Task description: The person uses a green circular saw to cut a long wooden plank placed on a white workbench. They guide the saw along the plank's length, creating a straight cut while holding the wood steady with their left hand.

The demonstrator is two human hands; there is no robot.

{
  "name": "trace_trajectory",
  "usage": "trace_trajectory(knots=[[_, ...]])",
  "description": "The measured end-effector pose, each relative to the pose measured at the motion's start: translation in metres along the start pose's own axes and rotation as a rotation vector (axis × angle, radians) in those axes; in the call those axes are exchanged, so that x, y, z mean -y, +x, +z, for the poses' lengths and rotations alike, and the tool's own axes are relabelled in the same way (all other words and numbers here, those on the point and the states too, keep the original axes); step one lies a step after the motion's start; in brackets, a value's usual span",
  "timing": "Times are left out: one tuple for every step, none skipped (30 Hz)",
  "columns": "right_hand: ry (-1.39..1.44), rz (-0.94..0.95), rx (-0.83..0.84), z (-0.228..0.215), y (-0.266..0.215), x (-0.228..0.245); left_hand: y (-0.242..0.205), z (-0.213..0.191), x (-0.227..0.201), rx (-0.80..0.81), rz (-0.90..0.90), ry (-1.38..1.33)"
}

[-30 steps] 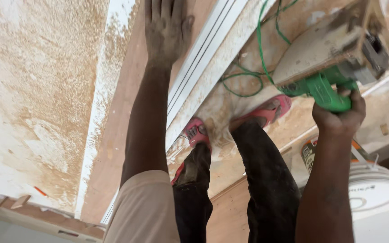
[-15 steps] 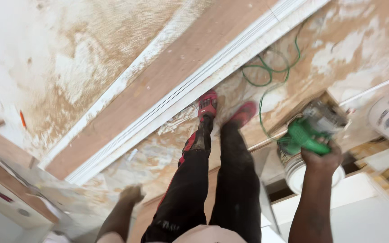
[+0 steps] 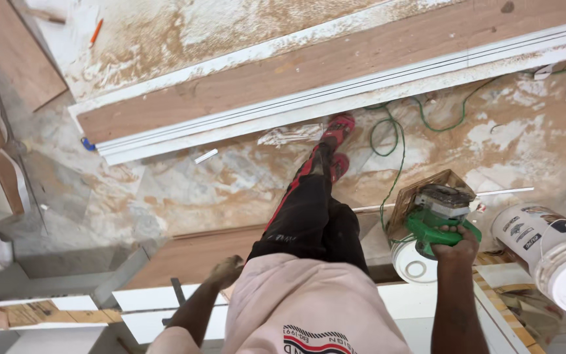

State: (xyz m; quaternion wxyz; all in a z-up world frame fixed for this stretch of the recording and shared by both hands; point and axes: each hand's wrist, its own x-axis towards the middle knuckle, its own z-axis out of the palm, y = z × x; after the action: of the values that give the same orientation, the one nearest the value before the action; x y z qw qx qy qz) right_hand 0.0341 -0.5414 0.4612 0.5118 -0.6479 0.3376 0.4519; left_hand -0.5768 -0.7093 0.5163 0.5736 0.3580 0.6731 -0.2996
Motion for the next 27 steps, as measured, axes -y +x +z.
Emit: trace_trajectory(knots=[[-0.023,-0.013,0.017,-0.002,-0.011,-0.002,-0.008,0.012,0.007,-0.008,0.01,-0.031],[-0.046,-0.025,0.033,-0.003,-0.022,-0.005,-0.015,0.022,0.014,-0.017,0.02,-0.063],[-0.072,-0.038,0.021,-0.001,-0.03,-0.008,-0.019,0.025,0.024,-0.029,0.034,-0.091],[-0.097,-0.051,0.008,0.002,-0.039,-0.011,-0.024,0.027,0.035,-0.068,0.036,-0.165],[-0.124,-0.066,-0.004,0.003,-0.047,-0.013,-0.027,0.031,0.045,-0.107,0.038,-0.243],[-0.147,-0.083,0.018,0.004,-0.056,-0.018,-0.03,0.034,0.055,-0.145,0.04,-0.32],[-0.173,-0.1,0.038,0.006,-0.065,-0.024,-0.032,0.035,0.067,-0.185,0.033,-0.34],[-0.199,-0.117,0.058,0.007,-0.073,-0.03,-0.032,0.034,0.079,-0.224,0.026,-0.359],[-0.219,-0.129,0.061,0.005,-0.081,-0.035,-0.033,0.034,0.09,-0.262,0.016,-0.375],[-0.24,-0.141,0.063,0.005,-0.088,-0.04,-0.035,0.037,0.1,-0.257,0.006,-0.413],[-0.251,-0.155,0.066,0.006,-0.095,-0.047,-0.035,0.035,0.112,-0.253,0.002,-0.444],[-0.249,-0.16,0.072,0.007,-0.103,-0.054,-0.035,0.034,0.122,-0.25,-0.001,-0.476],[-0.242,-0.168,0.075,0.006,-0.111,-0.06,-0.035,0.033,0.132,-0.249,0.012,-0.489],[-0.234,-0.176,0.079,0.006,-0.119,-0.067,-0.036,0.033,0.144,-0.248,0.025,-0.502],[-0.217,-0.19,0.066,0.006,-0.128,-0.076,-0.036,0.031,0.157,-0.25,0.042,-0.513],[-0.2,-0.203,0.053,0.007,-0.137,-0.085,-0.036,0.03,0.17,-0.26,0.066,-0.518],[-0.184,-0.212,0.039,0.007,-0.146,-0.097,-0.037,0.03,0.186,-0.27,0.086,-0.522],[-0.186,-0.227,0.066,0.009,-0.154,-0.109,-0.036,0.027,0.203,-0.28,0.107,-0.525],[-0.191,-0.238,0.092,0.01,-0.164,-0.122,-0.037,0.026,0.225,-0.284,0.097,-0.531],[-0.196,-0.249,0.117,0.009,-0.175,-0.135,-0.038,0.026,0.247,-0.287,0.087,-0.537],[-0.181,-0.259,0.141,0.011,-0.184,-0.148,-0.039,0.03,0.27,-0.294,0.069,-0.55],[-0.166,-0.269,0.164,0.015,-0.194,-0.162,-0.039,0.029,0.291,-0.289,0.049,-0.604],[-0.159,-0.274,0.184,0.016,-0.204,-0.176,-0.041,0.027,0.314,-0.281,0.02,-0.662],[-0.129,-0.259,0.185,0.017,-0.216,-0.191,-0.044,0.026,0.338,-0.273,-0.009,-0.72],[-0.096,-0.246,0.194,0.021,-0.227,-0.209,-0.044,0.023,0.365,-0.325,0.023,-0.704],[-0.064,-0.232,0.201,0.023,-0.238,-0.231,-0.043,0.018,0.392,-0.377,0.054,-0.687],[-0.156,-0.22,0.17,0.028,-0.248,-0.25,-0.045,0.014,0.418,-0.429,0.081,-0.678]])
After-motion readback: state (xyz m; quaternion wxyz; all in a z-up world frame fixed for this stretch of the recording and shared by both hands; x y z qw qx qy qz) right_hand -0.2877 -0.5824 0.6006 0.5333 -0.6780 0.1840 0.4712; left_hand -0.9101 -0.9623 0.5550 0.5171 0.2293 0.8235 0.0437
